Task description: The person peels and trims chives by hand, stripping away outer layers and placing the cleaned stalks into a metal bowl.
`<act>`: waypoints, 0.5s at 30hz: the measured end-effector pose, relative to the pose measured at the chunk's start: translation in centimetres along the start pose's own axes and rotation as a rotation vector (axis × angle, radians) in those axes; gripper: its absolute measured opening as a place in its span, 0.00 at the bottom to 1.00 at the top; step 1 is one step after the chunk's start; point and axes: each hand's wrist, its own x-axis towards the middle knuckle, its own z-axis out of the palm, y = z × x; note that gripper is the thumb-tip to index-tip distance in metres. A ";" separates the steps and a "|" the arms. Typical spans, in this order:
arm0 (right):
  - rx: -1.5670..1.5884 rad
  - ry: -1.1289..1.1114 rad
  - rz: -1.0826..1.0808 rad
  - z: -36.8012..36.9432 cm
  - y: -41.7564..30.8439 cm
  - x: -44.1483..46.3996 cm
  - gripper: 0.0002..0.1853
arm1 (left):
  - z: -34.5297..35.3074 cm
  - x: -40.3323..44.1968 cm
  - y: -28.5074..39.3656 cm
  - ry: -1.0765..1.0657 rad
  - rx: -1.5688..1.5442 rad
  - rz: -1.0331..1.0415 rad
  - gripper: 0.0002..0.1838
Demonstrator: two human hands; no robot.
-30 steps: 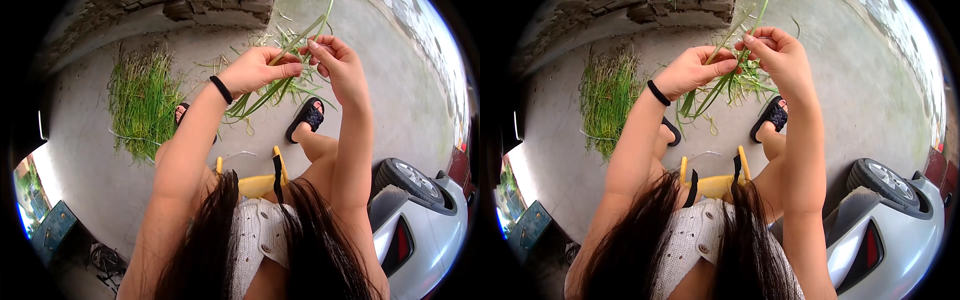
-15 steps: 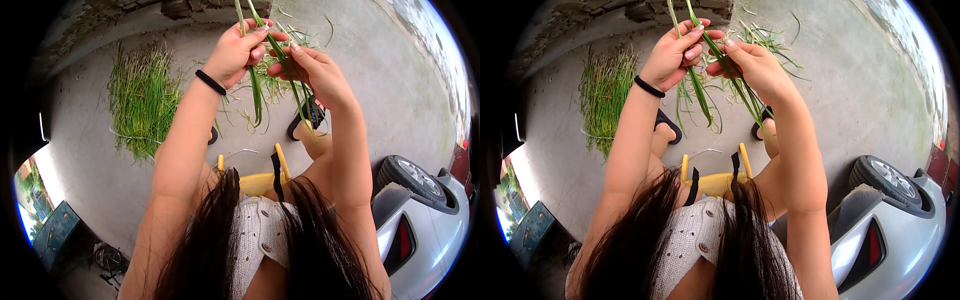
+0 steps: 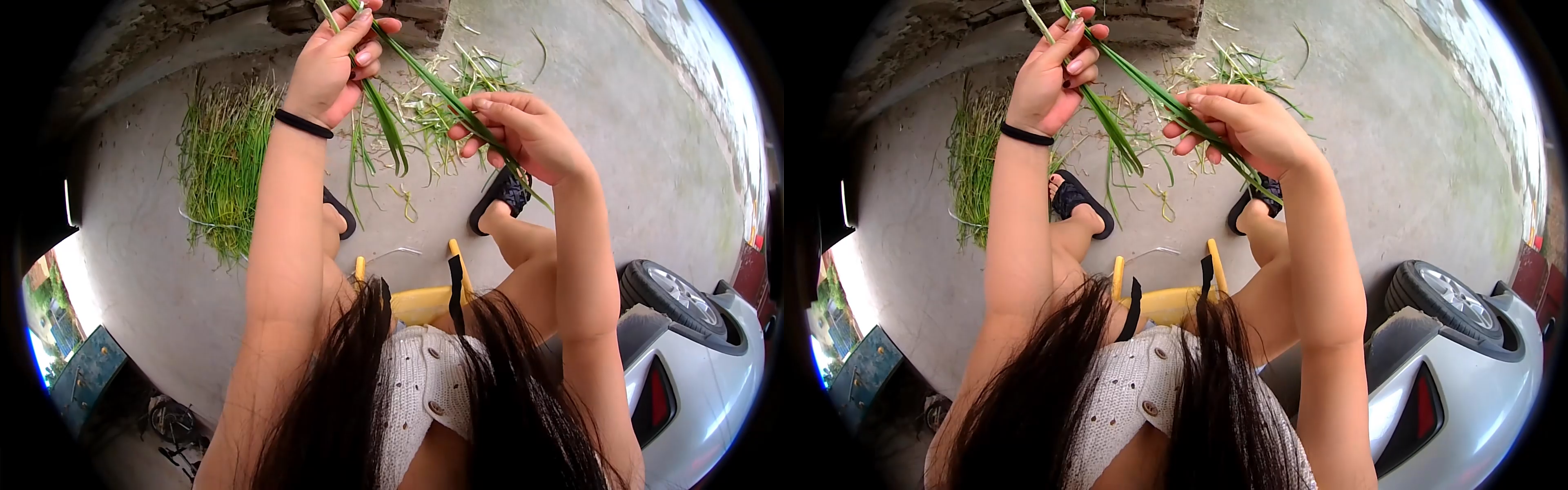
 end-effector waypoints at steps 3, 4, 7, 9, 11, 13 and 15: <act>0.020 -0.008 -0.013 0.1 0.0 0.1 0.16 | -0.3 0.0 0.3 -0.003 -0.034 0.046 0.09; 0.024 -0.011 -0.019 0.0 0.1 0.2 0.16 | -0.4 0.1 0.4 -0.012 -0.047 0.056 0.09; 0.023 -0.036 -0.016 0.1 0.2 0.2 0.16 | -0.4 0.0 0.6 -0.005 -0.086 0.088 0.09; 0.012 -0.040 -0.006 0.0 0.3 0.2 0.15 | -0.5 0.1 0.6 -0.012 -0.106 0.110 0.09; -0.003 -0.027 0.006 -0.1 0.5 0.1 0.14 | -0.6 0.2 0.7 -0.010 -0.119 0.116 0.09; -0.023 -0.019 0.003 0.0 0.5 0.1 0.13 | -0.6 0.2 0.8 -0.009 -0.123 0.122 0.09; -0.050 -0.034 -0.004 0.0 0.4 0.1 0.12 | -0.5 0.2 0.8 -0.008 -0.119 0.127 0.09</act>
